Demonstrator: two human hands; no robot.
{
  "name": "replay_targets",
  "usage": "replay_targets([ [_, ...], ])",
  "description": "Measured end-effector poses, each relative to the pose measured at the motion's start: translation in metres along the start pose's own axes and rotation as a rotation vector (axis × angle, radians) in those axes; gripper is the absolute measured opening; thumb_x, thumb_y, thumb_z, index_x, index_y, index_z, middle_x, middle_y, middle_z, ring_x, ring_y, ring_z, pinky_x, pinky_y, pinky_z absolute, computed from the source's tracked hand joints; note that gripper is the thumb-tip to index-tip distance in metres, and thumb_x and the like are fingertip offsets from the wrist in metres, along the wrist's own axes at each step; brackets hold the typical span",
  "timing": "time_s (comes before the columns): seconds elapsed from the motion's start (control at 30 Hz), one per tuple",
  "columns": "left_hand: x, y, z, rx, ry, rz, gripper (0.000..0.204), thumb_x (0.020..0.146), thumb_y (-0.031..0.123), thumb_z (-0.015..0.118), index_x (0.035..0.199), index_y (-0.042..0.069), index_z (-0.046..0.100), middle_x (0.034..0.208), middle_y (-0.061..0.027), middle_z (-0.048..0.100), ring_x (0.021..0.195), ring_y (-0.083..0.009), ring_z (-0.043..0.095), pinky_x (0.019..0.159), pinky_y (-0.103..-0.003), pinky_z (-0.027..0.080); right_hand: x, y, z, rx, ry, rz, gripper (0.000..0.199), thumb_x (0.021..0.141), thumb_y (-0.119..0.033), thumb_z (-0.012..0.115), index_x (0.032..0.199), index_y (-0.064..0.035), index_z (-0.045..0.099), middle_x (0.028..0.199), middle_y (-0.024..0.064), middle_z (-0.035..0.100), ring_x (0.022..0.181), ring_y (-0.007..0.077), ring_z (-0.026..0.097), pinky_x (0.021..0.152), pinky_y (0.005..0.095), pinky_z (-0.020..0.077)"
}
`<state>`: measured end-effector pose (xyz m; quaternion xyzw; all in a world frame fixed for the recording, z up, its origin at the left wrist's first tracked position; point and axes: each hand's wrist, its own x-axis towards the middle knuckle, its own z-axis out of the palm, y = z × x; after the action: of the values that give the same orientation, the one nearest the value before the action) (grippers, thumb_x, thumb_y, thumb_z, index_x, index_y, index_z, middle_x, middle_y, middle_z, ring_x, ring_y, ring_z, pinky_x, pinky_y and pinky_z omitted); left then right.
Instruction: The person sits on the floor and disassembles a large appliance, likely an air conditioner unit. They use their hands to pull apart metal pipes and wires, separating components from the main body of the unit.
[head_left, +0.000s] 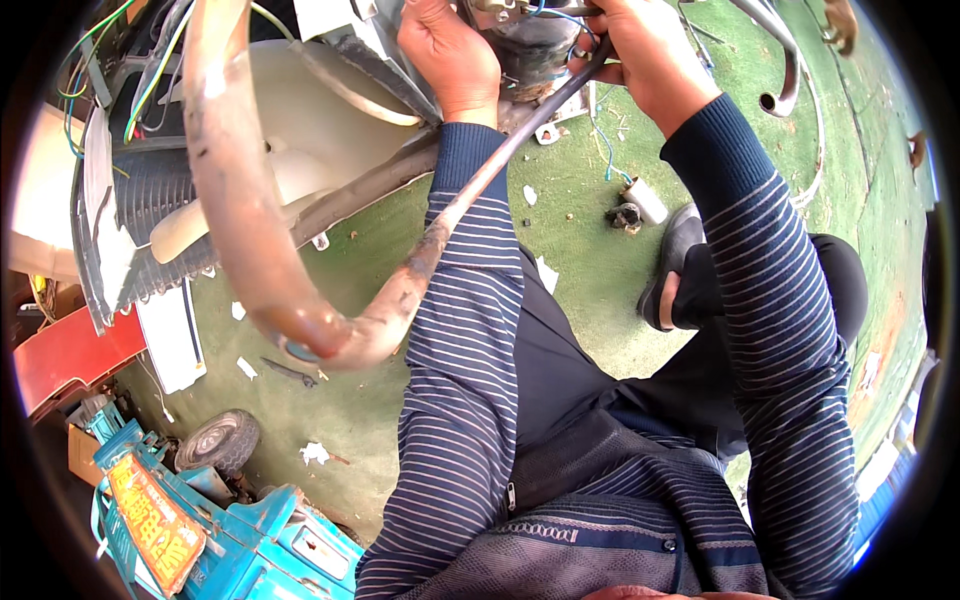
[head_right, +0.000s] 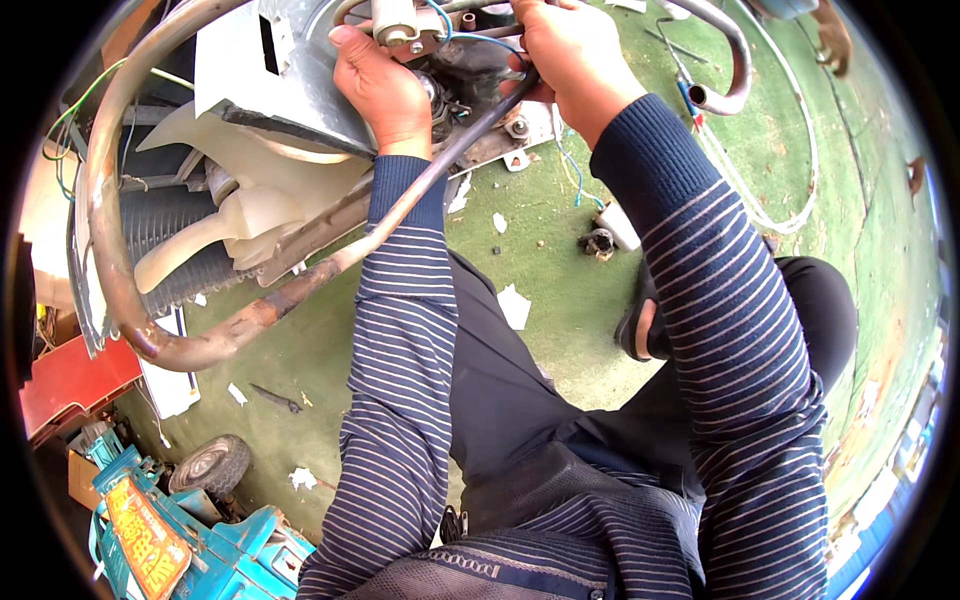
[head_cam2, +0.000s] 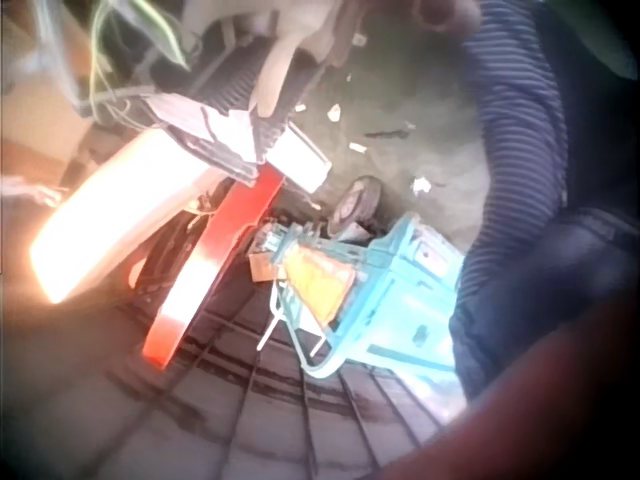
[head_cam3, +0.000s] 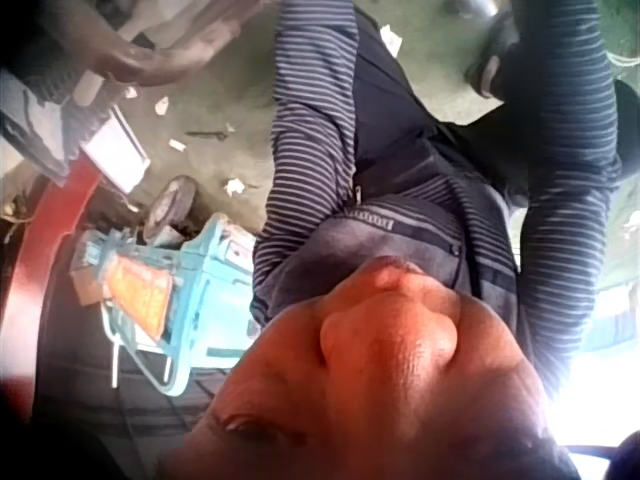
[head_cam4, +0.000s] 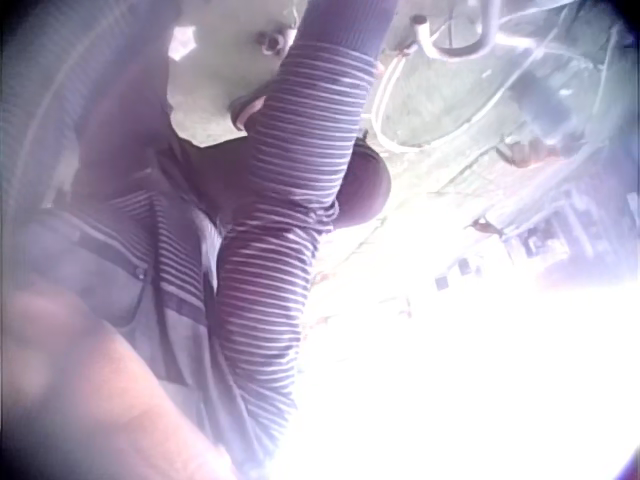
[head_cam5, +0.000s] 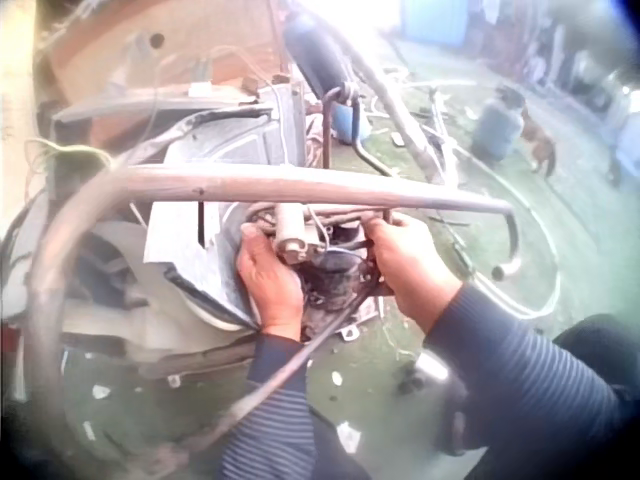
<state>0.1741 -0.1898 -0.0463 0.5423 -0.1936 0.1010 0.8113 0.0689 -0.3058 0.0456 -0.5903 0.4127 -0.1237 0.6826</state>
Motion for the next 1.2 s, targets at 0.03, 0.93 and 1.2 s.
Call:
replay_targets([
  [0.03,0.001,-0.003,0.0,0.007,-0.001,0.008,0.073,0.106,0.065,0.036,0.087,-0.001,0.061,0.076,-0.004,0.064,0.068,-0.0118,0.062,0.063,-0.027,0.052,-0.007,-0.002,-0.003,0.031,-0.038,-0.041,0.025,0.105,-0.031,0.055,0.095,-0.0087,0.062,0.074,0.0011,0.053,0.06,0.0147,0.055,0.052,0.0385,0.0576],
  [0.93,-0.01,0.02,0.011,0.445,0.118,-0.026,0.077,0.112,0.05,0.031,0.066,-0.004,0.059,0.056,-0.0107,0.057,0.053,-0.023,0.059,0.054,-0.04,0.047,0.033,0.024,0.001,-0.312,-0.017,-0.128,0.025,0.095,-0.024,0.066,0.096,0.0004,0.067,0.063,0.0078,0.057,0.049,0.0203,0.06,0.045,0.036,0.0535],
  [1.2,-0.017,0.031,0.005,0.203,0.045,-0.07,0.064,0.112,0.048,0.037,0.134,-0.009,0.052,0.122,-0.0173,0.065,0.1,-0.0202,0.064,0.083,-0.032,0.052,0.003,0.08,-0.06,0.531,-0.285,0.132,0.069,0.101,-0.058,0.058,0.142,-0.0036,0.051,0.127,0.0141,0.064,0.114,0.0223,0.063,0.093,0.0394,0.0522],
])
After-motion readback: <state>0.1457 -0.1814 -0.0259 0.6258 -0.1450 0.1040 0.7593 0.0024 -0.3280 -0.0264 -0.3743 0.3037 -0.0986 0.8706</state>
